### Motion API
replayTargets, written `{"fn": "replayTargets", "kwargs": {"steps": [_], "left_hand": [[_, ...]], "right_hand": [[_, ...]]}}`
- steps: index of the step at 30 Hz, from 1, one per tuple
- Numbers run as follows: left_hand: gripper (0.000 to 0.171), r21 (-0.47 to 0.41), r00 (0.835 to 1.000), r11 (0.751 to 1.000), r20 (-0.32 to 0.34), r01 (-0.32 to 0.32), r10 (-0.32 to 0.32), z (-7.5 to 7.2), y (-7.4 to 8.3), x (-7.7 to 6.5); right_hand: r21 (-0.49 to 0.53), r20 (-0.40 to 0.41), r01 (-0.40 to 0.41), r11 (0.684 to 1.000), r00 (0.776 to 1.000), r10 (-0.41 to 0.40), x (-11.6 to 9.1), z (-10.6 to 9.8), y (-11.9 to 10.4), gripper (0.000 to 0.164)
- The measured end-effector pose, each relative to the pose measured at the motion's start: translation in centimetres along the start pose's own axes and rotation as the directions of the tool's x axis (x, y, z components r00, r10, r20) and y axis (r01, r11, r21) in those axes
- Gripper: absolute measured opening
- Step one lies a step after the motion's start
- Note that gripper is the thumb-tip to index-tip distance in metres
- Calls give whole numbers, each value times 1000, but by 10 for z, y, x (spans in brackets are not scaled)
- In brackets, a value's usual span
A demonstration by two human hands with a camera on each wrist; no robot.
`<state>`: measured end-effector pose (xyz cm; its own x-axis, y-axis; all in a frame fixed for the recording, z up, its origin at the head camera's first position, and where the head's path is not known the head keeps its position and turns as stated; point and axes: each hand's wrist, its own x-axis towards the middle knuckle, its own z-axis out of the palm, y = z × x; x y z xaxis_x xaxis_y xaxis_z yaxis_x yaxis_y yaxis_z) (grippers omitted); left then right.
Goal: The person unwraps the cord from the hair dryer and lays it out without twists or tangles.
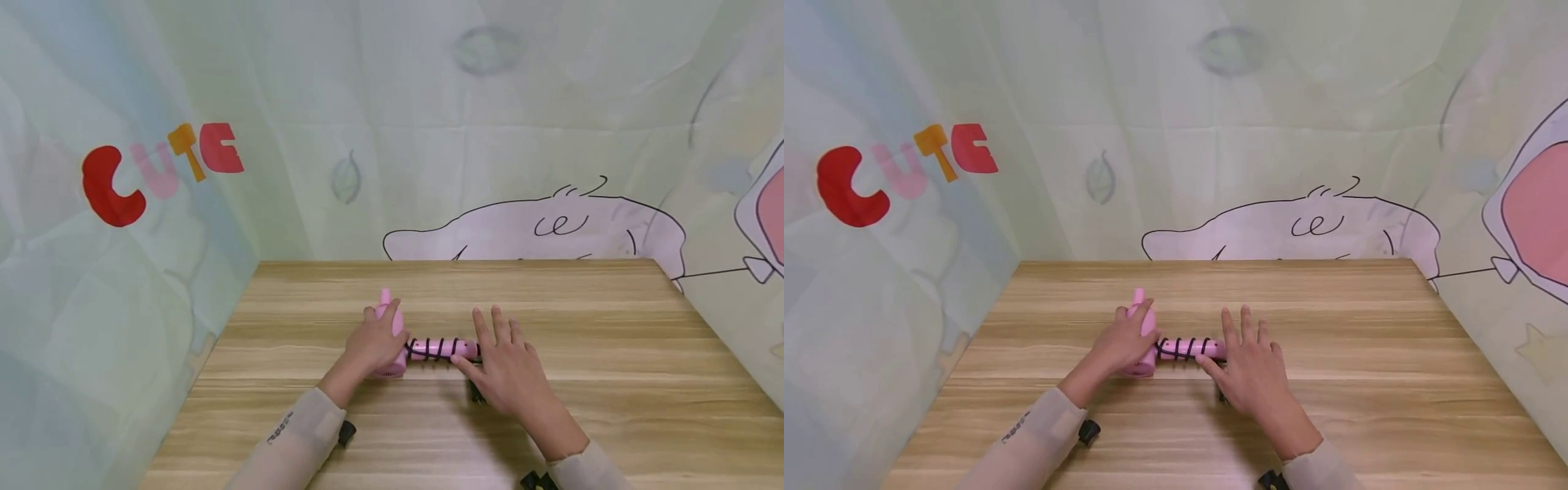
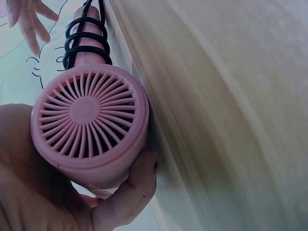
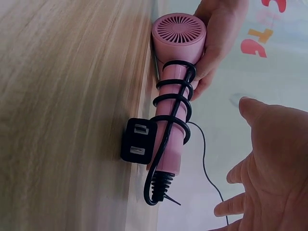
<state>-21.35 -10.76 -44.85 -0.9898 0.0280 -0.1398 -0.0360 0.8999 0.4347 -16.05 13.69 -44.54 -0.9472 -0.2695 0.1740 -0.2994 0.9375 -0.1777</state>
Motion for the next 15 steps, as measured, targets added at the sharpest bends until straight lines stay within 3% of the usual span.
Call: {"fn": "replayTargets", "kwargs": {"steps": [15], "left_hand": [[72,-51,1000,999,-30,7,-8,3,0,-1]], "right_hand": [[6,-4,-5,1000,1000,5,-2,1,4,90]]}}
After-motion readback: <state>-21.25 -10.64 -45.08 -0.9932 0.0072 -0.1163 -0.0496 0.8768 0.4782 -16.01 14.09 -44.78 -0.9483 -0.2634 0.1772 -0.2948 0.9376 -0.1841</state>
